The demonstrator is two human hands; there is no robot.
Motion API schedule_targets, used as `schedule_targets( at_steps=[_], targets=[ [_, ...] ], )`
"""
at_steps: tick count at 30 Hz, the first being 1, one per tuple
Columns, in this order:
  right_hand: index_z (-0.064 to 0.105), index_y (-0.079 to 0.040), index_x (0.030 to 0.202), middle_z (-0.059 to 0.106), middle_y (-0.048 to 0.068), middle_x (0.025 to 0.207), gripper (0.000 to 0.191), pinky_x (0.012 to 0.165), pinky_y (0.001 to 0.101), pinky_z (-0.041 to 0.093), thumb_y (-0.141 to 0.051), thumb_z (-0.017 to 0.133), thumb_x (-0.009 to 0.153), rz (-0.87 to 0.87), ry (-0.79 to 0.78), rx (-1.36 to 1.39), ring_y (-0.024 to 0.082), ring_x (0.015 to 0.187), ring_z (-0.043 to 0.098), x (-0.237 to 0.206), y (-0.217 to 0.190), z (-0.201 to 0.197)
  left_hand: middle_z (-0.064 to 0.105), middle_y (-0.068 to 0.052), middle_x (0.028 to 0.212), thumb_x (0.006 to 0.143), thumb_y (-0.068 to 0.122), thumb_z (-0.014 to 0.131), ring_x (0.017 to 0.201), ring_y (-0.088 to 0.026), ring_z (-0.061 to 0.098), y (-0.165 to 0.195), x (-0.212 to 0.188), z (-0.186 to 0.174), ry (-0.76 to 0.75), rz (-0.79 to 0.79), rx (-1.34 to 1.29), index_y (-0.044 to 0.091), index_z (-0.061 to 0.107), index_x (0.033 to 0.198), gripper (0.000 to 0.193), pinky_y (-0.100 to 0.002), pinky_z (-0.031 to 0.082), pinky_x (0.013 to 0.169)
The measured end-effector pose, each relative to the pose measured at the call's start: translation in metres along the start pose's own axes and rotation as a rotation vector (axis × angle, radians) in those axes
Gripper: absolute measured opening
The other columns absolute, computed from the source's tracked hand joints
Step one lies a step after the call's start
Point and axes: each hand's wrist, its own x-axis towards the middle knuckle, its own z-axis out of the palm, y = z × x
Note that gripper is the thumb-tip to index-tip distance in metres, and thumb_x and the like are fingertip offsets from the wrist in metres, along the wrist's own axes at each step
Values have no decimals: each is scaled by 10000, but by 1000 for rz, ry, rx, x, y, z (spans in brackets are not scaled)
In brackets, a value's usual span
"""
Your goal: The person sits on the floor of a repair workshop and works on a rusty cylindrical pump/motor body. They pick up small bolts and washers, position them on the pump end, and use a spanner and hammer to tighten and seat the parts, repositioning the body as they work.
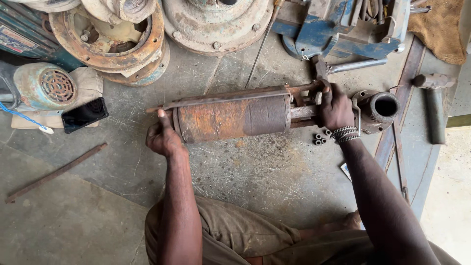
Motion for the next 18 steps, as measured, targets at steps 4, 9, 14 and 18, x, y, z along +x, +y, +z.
schedule_targets(
  at_steps=[4,9,14,18],
  targets=[
    [674,-73,1237,681,320,1097,471,877,597,512,-437,412,1091,90,20,-115,524,1041,640,26,-17,5,701,-23,739,921,245,803,676,-100,603,1,13,23,26,-30,78,47,673,701,322,-342,516,603],
    [690,-58,1236,693,304,1093,459,903,577,501,-415,443,1085,36,51,-98,508,1059,642,30,4,12,631,-10,719,957,225,803,673,-96,539,-9,19,14,-49,59,60,21,622,693,380,-330,476,612],
    [686,19,1244,742,196,1086,480,890,377,521,-410,523,1101,-99,147,442,259,995,673,23,35,31,618,24,761,993,206,727,711,-77,518,-14,8,8,-54,60,5,46,659,783,272,-294,435,654],
    [650,34,1299,721,132,1112,478,901,298,501,-383,483,1137,-133,245,657,154,1002,631,8,50,47,634,33,786,1017,209,682,732,-69,549,-17,0,11,-93,190,5,53,666,841,235,-280,447,662]
  ],
)
